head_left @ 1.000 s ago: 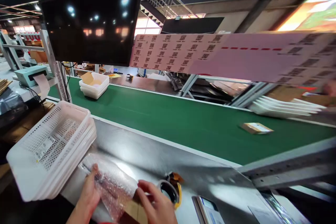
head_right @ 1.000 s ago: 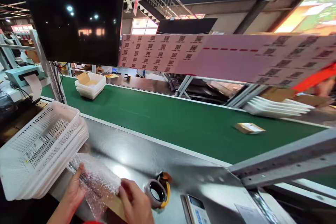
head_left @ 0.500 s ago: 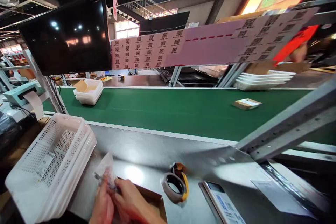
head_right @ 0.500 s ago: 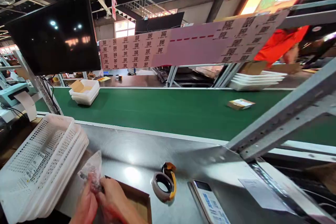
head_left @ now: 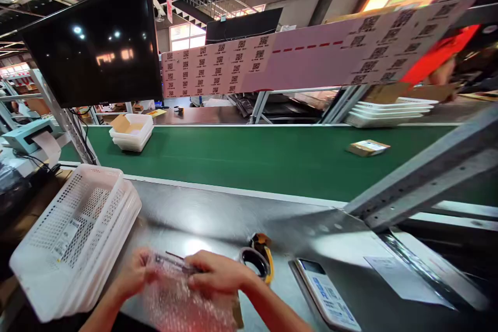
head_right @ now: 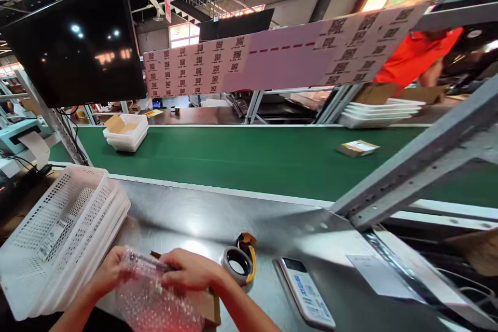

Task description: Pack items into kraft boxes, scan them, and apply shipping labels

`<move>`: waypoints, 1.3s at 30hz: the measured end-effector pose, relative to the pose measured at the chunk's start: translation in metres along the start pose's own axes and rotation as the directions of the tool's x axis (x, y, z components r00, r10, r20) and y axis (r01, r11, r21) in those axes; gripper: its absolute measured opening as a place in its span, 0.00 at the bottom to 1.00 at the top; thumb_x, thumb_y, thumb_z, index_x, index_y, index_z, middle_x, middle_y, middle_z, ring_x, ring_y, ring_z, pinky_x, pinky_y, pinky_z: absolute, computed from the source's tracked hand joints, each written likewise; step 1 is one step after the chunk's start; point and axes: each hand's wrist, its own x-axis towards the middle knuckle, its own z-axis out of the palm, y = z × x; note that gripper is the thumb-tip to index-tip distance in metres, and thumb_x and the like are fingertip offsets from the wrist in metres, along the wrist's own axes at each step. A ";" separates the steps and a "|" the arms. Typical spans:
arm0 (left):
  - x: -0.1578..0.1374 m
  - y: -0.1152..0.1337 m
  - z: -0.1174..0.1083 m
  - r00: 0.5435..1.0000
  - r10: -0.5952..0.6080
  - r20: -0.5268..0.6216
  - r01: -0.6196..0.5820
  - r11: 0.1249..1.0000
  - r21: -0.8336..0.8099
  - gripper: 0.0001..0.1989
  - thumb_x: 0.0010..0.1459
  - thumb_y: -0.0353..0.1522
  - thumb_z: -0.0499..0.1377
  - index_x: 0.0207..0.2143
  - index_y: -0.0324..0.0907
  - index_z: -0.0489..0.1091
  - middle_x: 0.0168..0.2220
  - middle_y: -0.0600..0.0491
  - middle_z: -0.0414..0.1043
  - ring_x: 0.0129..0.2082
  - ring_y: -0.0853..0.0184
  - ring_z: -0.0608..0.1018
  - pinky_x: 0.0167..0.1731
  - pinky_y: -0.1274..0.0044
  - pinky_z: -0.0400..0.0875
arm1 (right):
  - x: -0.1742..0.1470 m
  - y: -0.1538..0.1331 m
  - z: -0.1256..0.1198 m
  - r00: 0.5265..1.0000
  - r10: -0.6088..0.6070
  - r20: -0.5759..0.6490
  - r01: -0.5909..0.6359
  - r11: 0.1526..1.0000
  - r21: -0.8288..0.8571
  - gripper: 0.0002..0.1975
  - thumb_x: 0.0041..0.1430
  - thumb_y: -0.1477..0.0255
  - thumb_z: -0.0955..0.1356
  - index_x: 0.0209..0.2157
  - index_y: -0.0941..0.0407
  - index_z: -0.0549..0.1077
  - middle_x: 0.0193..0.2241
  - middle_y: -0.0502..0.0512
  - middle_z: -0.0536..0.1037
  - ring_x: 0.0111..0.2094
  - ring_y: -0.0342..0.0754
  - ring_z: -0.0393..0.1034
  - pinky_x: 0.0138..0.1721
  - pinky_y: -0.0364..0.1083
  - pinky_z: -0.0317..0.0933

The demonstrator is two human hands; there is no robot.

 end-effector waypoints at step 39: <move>0.002 -0.045 -0.005 0.974 -0.131 -0.186 0.097 0.978 -0.182 0.27 0.43 0.45 0.80 0.40 0.38 0.79 0.33 0.52 0.82 0.31 0.66 0.79 0.34 0.76 0.72 | 0.014 0.048 0.053 0.972 -0.049 -0.229 0.102 0.969 0.225 0.17 0.64 0.62 0.68 0.47 0.56 0.81 0.41 0.52 0.83 0.42 0.53 0.75 0.44 0.47 0.67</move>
